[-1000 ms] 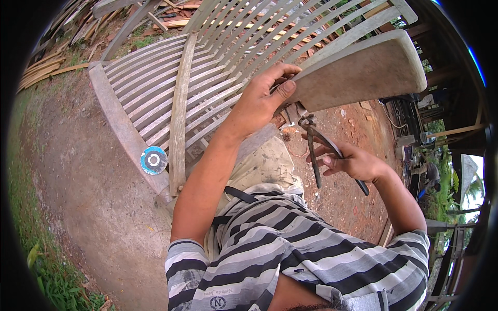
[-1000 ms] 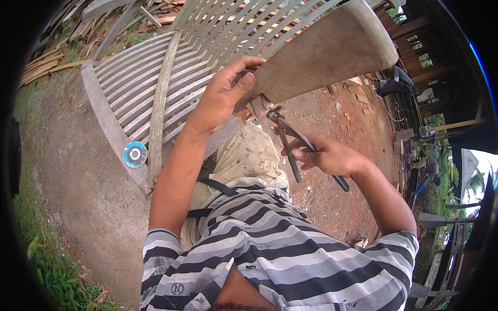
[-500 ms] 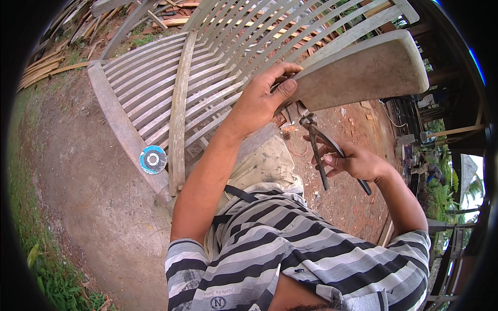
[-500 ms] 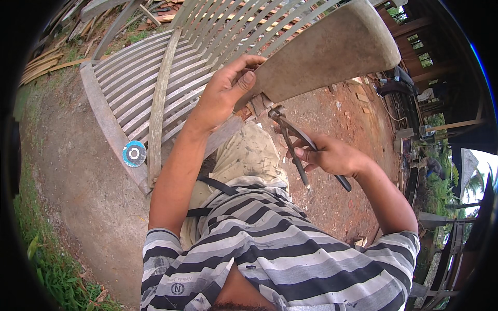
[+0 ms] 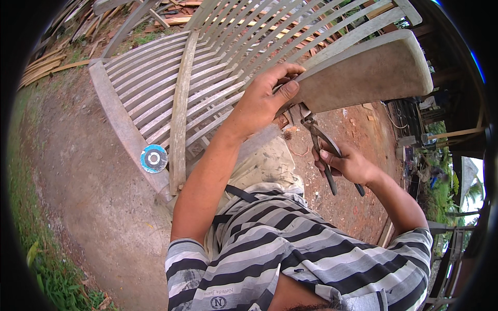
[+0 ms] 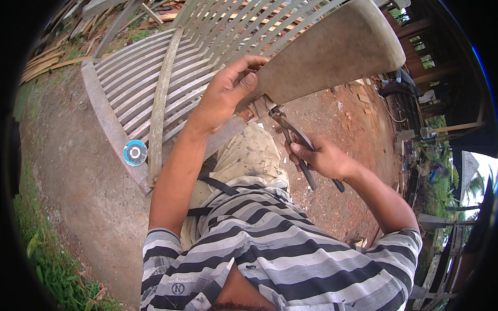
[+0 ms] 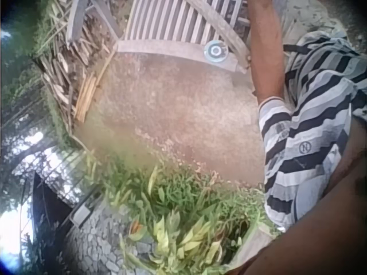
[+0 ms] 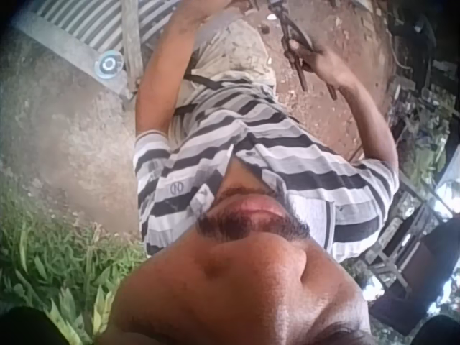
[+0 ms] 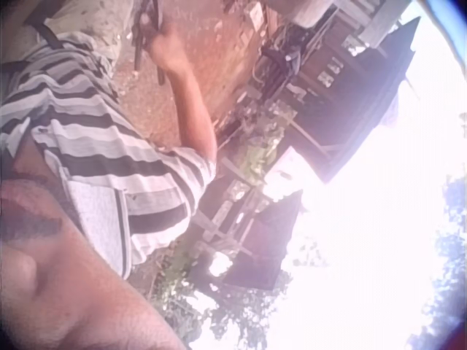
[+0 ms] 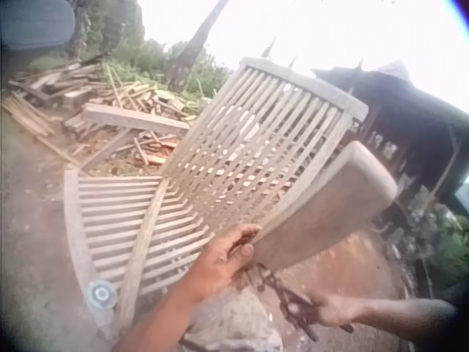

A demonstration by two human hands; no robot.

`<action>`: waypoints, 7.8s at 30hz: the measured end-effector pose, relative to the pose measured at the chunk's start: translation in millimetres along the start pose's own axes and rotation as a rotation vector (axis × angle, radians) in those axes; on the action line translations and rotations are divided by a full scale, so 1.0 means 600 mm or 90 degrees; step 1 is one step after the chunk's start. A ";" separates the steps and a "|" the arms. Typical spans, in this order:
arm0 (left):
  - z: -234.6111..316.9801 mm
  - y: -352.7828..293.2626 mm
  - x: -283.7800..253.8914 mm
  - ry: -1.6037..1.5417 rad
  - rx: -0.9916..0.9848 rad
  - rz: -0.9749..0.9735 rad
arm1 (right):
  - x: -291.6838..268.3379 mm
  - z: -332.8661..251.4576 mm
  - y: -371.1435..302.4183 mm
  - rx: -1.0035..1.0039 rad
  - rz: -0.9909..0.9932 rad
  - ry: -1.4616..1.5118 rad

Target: The person uses pliers to remove a metal fastener from a wooden chair slat, then reattaches the slat to the chair frame. They manipulate the fastener and slat by hand to align and secure the connection.

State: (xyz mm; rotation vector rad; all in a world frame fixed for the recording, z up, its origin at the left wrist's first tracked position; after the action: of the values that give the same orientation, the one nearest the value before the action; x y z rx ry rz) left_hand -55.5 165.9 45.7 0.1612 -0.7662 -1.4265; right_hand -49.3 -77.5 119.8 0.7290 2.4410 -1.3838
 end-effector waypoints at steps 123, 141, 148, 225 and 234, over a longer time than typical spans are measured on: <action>-0.066 -0.063 0.069 0.651 -0.223 0.136 | 0.000 0.051 0.226 -0.604 0.309 0.317; -0.115 -0.075 0.063 0.941 -0.371 0.068 | 0.163 0.294 0.314 -0.130 -0.162 0.592; -0.124 -0.072 0.069 0.951 -0.383 0.033 | 0.153 0.299 0.284 -0.152 -0.094 0.594; 0.205 -0.183 0.068 0.437 0.145 0.514 | 0.072 -0.230 0.115 -0.935 0.000 0.123; 0.227 -0.214 0.068 0.609 0.234 0.566 | 0.113 -0.255 0.110 -0.872 -0.099 0.209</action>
State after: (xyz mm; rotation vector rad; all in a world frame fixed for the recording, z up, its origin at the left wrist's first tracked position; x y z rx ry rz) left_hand -240.3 151.3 95.3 0.6414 -0.2052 -0.2521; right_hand -66.6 101.7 121.8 0.3719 2.8824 0.5809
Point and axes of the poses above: each hand's wrist, its own y-axis towards the middle knuckle, its own x-axis out of the palm, z = x × y, the point moved 3 cm from there along y, towards the middle knuckle, and after that the axes turned 3 degrees about x, right-handed, at the moved point
